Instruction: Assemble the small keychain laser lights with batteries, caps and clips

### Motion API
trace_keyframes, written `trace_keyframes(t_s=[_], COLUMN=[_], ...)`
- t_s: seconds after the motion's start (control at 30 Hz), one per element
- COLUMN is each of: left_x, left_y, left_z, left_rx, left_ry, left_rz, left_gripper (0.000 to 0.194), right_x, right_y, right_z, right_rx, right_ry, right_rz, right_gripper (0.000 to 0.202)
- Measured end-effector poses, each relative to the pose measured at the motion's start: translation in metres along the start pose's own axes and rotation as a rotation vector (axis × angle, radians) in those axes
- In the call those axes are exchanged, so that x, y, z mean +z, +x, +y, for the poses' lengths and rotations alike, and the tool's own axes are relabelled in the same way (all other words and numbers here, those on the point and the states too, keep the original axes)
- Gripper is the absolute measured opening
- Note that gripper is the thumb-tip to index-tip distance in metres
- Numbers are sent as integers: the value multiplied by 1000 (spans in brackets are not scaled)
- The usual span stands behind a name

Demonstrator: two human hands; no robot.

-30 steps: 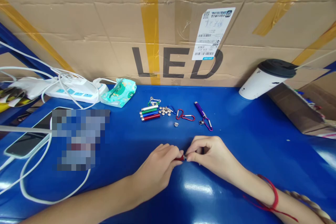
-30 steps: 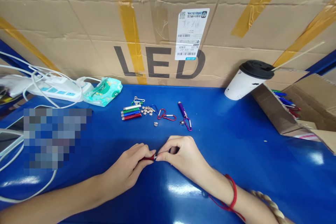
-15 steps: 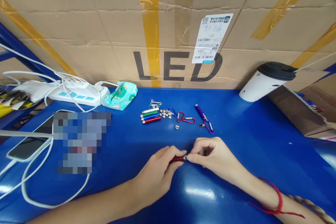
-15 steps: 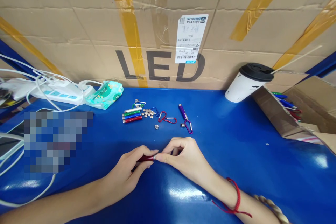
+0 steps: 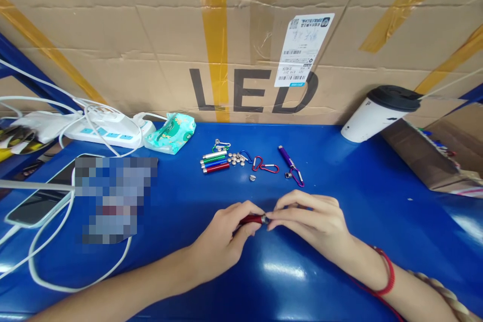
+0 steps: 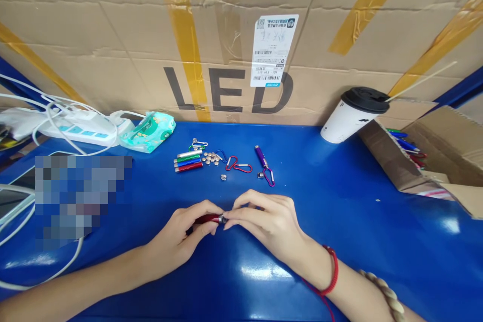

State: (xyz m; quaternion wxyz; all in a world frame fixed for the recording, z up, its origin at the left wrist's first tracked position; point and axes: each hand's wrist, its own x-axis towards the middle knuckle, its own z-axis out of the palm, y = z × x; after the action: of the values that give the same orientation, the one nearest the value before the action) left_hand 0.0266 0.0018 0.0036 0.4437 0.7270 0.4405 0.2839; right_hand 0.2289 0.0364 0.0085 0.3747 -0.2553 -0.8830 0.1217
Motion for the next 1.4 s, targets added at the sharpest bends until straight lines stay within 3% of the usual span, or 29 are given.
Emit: trace_keyframes(t_s=[0.3,0.87,1.07,1.27,1.4], left_x=[-2,7,6,4,3], left_y=[-1,-7,-7,-7,-7], left_z=[-3,-1,-4,-6,-5], left_rx=[100,320,433,519,566], left_ry=[147,214,349,575,601], left_rz=[-69,137,186,238,255], left_gripper=[12,16,17,21,22], right_x=[1,0,4,5,5], right_y=[-1,1,5,11,12], right_z=[-3,-14,-21,-23,-23], right_rx=[-5,158,348,629,751], right_ry=[6,209,324,467,607], right_rz=[-40,9,38,-35,-86], right_gripper=[9,5,9,21,22])
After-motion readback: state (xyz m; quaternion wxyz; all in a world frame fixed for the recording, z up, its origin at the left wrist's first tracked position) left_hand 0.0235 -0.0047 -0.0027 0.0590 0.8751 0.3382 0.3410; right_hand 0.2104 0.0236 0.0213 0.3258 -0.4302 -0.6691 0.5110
